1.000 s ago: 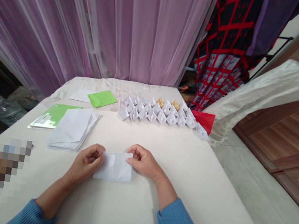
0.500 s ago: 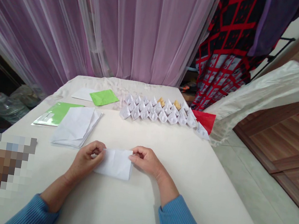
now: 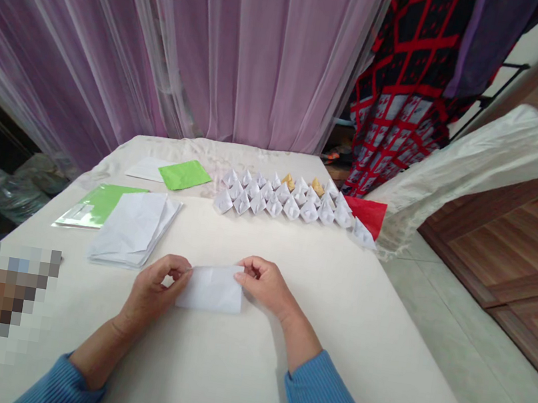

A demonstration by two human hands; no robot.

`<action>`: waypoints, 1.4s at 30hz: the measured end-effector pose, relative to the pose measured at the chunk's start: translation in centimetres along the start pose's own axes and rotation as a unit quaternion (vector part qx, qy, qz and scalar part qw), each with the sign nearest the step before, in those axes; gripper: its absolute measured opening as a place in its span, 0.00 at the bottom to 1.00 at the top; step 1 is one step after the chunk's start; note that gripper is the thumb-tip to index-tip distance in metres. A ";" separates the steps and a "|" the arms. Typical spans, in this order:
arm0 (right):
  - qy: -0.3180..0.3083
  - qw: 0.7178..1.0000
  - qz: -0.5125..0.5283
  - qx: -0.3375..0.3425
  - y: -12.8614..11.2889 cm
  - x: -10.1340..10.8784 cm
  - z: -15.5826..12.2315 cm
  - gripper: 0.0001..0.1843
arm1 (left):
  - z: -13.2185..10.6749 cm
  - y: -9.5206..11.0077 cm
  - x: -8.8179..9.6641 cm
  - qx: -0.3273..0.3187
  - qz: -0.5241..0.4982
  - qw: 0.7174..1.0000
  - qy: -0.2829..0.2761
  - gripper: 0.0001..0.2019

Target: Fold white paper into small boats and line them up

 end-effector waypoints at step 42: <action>0.087 0.990 -0.068 0.093 -2.1 0.3 -0.5 0.12 | 0.1 -0.2 -0.5 -0.032 0.022 0.998 -0.048 0.16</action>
Point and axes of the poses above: each hand's wrist, its own z-axis towards the middle knuckle, its own x-axis out of the back of the hand, y = z × x, the point moved 6 cm from there along z, towards the middle knuckle, and after that the axes turned 10 degrees about y, right-handed, at the moved point
